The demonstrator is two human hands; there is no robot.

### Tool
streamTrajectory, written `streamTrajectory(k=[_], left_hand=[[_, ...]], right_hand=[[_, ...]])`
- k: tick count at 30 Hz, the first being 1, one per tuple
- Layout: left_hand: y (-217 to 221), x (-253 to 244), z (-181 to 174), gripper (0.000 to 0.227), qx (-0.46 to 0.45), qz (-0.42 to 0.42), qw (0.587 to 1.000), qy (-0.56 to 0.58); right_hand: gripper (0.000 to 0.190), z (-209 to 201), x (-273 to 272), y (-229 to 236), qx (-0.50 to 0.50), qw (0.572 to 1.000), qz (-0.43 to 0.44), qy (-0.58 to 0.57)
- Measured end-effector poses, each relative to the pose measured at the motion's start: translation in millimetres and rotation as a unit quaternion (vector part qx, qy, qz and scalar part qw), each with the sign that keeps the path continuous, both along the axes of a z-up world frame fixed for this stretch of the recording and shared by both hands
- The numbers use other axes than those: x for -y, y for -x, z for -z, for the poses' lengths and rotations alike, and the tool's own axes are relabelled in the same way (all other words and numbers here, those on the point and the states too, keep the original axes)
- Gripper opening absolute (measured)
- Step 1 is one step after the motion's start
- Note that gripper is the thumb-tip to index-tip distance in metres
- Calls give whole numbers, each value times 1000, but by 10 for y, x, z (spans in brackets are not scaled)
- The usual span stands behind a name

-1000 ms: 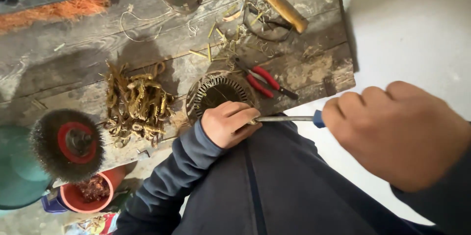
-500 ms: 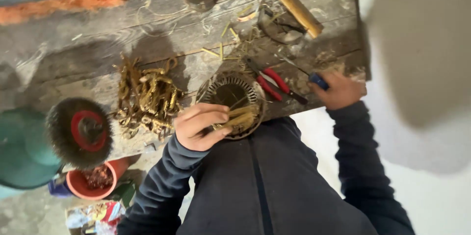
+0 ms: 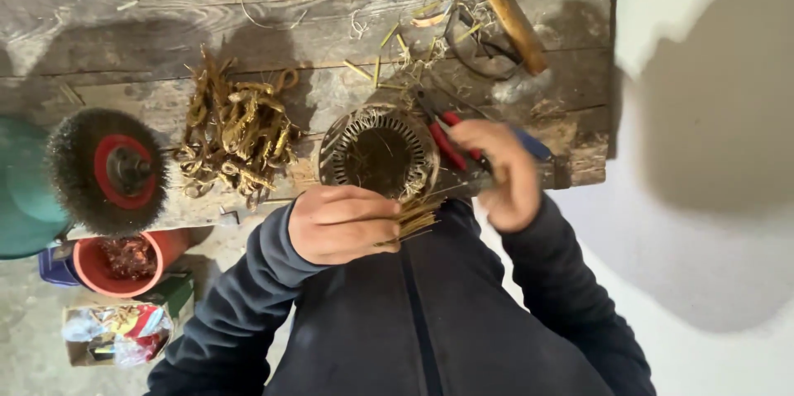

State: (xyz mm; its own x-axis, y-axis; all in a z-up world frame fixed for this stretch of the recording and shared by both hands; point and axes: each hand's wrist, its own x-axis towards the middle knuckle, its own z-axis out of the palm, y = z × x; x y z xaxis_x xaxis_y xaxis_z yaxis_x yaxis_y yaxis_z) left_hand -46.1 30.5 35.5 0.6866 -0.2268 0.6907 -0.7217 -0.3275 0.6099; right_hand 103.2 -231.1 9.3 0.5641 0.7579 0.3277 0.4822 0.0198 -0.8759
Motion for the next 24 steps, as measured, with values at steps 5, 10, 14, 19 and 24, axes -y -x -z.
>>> streamTrajectory(k=[5, 10, 14, 19, 24], left_hand=[[81, -15, -48, 26, 33, -47, 998, -37], [229, -14, 25, 28, 52, -159, 984, -63], [354, 27, 119, 32, -22, -224, 972, -61], [370, -46, 39, 43, -69, -247, 960, -112], [244, -123, -224, 51, 64, -209, 922, -318]], right_hand=[[64, -357, -399, 149, -61, 976, -205, 50], [42, -142, -465, 413, -113, 956, -225, 148], [29, -61, -519, 532, -113, 973, -158, 121], [23, 68, -508, 569, -164, 964, -126, 169], [27, 269, -460, 657, -330, 907, -193, 177]])
